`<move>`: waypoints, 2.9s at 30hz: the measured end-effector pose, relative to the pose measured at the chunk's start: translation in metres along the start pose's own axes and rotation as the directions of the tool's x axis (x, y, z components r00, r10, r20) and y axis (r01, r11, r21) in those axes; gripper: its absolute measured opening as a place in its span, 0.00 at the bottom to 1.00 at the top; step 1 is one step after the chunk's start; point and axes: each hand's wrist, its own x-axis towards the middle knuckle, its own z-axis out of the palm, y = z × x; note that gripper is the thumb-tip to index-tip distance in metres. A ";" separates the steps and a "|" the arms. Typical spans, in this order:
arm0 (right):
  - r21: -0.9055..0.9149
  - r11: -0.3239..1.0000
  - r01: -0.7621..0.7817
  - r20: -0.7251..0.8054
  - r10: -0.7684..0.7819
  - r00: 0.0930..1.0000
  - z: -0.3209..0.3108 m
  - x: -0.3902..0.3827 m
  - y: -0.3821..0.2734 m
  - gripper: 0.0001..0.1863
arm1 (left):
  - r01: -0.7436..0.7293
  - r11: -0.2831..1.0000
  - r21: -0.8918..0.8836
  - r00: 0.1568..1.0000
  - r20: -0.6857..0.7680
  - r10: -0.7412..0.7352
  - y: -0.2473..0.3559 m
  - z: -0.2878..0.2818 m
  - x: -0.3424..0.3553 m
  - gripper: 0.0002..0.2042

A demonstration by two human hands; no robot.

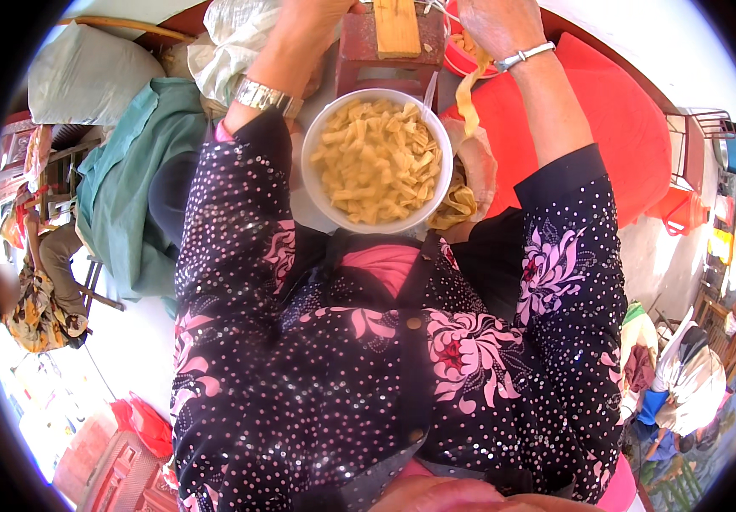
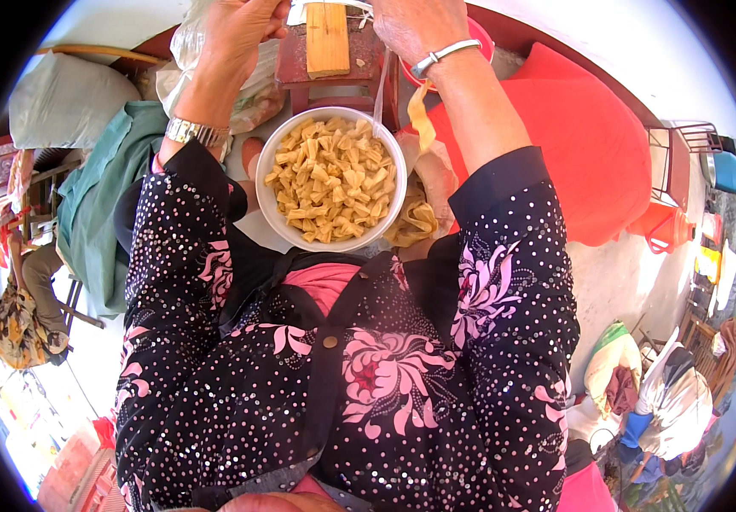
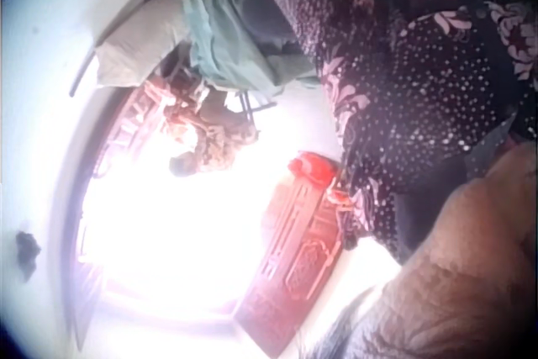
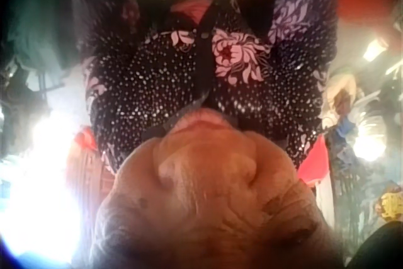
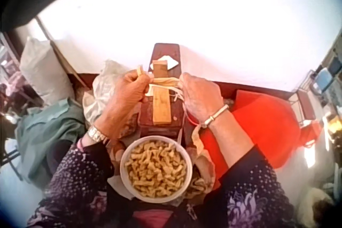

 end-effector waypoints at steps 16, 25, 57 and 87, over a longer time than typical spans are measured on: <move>0.639 0.664 -0.387 0.220 0.324 0.920 0.009 -0.115 -0.018 0.13 | 0.339 0.847 0.410 0.908 0.090 -0.408 -0.066 -0.041 -0.127 0.17; 0.694 0.637 -0.336 0.274 0.198 0.941 0.009 -0.150 -0.070 0.13 | 0.333 0.490 0.805 0.767 0.071 -0.638 -0.122 -0.041 -0.175 0.23; 0.907 0.318 -0.275 0.121 0.429 0.895 0.039 -0.191 -0.144 0.12 | 0.850 0.356 -0.389 0.527 0.625 -0.576 -0.086 -0.015 -0.189 0.07; 0.792 0.439 -0.423 0.377 0.193 0.906 0.066 -0.180 -0.131 0.20 | 0.358 0.924 -0.131 0.922 0.207 -0.328 -0.088 -0.022 -0.190 0.06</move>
